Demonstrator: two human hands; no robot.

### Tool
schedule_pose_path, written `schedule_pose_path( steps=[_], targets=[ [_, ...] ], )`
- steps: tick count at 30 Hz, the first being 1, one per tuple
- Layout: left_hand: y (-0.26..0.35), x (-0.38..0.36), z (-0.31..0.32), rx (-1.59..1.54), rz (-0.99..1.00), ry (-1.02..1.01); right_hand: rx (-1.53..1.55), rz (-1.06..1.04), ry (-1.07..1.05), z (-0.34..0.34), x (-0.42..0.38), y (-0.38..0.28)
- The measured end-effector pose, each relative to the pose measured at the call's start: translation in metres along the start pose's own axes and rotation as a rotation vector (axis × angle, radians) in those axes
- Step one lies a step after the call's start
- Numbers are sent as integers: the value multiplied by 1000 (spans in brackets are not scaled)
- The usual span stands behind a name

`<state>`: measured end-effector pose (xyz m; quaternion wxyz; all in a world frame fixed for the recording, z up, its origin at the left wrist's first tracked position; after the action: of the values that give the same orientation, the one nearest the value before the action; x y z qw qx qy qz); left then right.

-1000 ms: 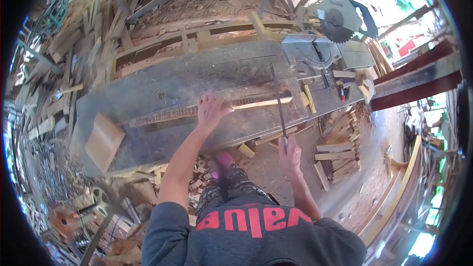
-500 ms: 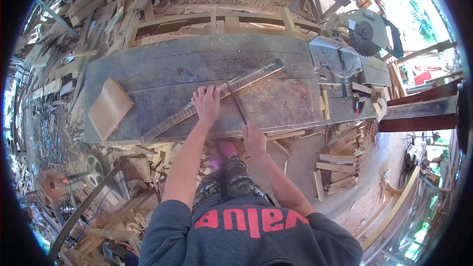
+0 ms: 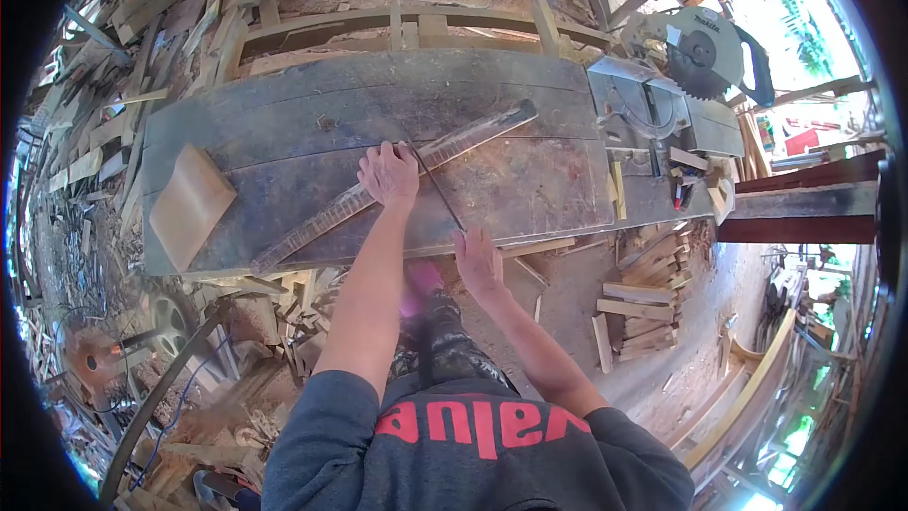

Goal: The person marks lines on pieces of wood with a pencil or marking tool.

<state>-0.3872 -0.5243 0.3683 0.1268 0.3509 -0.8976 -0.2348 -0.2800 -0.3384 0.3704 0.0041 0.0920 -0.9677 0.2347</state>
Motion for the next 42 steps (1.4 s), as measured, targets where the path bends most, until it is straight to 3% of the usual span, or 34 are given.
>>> schedule_pose_path(
  steps=[6,11,20,30,37,42],
  targets=[
    [0,1,6,61,3,24,-106,91,-144,-8,-2,-11],
    [1,2,8,106,20,-1,-226,-43,-186,20,32,-23],
    [5,5,3,152,0,-50,-286,-4,-339,-8,24,-15],
    [4,13,7,164,45,17,-178,-24,-248,-6,41,-9],
    [9,28,2,180,30,10,-230,-30,-385,-2,55,-21],
    [8,29,8,198,28,35,-110,-103,-252,-14,23,4]
  ],
)
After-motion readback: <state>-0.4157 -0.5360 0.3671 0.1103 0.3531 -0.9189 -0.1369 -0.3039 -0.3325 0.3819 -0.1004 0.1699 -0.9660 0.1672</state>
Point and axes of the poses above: each hand's wrist, its own x-axis towards the middle knuckle, its own z-axis out of the palm, y = z × x, the point moved 2 cm from there along x, towards the middle knuckle, and after that the axes turned 2 degrees about -x, right-handed, at the moved point
